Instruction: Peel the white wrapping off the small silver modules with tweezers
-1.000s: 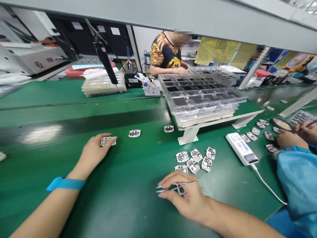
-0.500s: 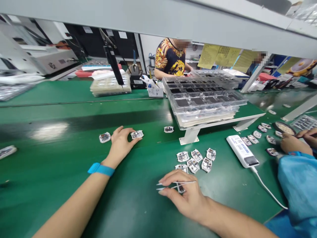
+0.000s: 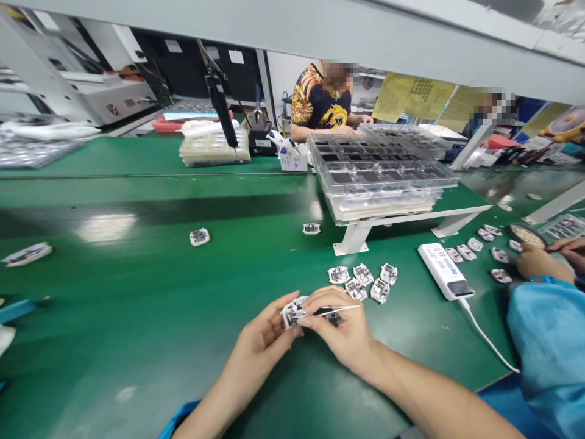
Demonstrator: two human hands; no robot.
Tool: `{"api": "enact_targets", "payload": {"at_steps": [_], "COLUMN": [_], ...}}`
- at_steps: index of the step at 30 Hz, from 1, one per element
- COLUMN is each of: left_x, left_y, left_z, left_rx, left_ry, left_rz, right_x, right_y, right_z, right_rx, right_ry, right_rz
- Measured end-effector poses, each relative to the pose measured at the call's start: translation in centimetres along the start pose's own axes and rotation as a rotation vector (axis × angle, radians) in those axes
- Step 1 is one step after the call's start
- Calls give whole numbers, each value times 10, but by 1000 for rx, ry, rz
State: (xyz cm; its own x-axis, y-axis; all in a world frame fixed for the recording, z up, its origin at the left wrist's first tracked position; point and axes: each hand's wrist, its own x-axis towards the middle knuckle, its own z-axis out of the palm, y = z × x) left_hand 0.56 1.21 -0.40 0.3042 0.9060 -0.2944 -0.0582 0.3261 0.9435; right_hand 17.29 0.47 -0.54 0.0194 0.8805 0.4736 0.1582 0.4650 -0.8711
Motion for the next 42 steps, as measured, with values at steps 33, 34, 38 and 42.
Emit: {"api": "enact_targets", "payload": {"at_steps": [33, 34, 38, 42], "left_x": [-7, -7, -7, -8], "left_y": [-13, -13, -13, -10], "left_z": [6, 6, 4, 2], "left_rx": [2, -1, -66, -126], "left_ry": [-3, 3, 47, 77], "left_rz": [-64, -80, -173, -192], "right_x": [-4, -4, -3, -2], "right_y": [3, 3, 3, 5], "right_z": [4, 3, 0, -2], "right_rx": [-4, 15, 115, 217], "right_ry": [-120, -113, -82, -25], "right_rz": [-38, -9, 91, 172]}}
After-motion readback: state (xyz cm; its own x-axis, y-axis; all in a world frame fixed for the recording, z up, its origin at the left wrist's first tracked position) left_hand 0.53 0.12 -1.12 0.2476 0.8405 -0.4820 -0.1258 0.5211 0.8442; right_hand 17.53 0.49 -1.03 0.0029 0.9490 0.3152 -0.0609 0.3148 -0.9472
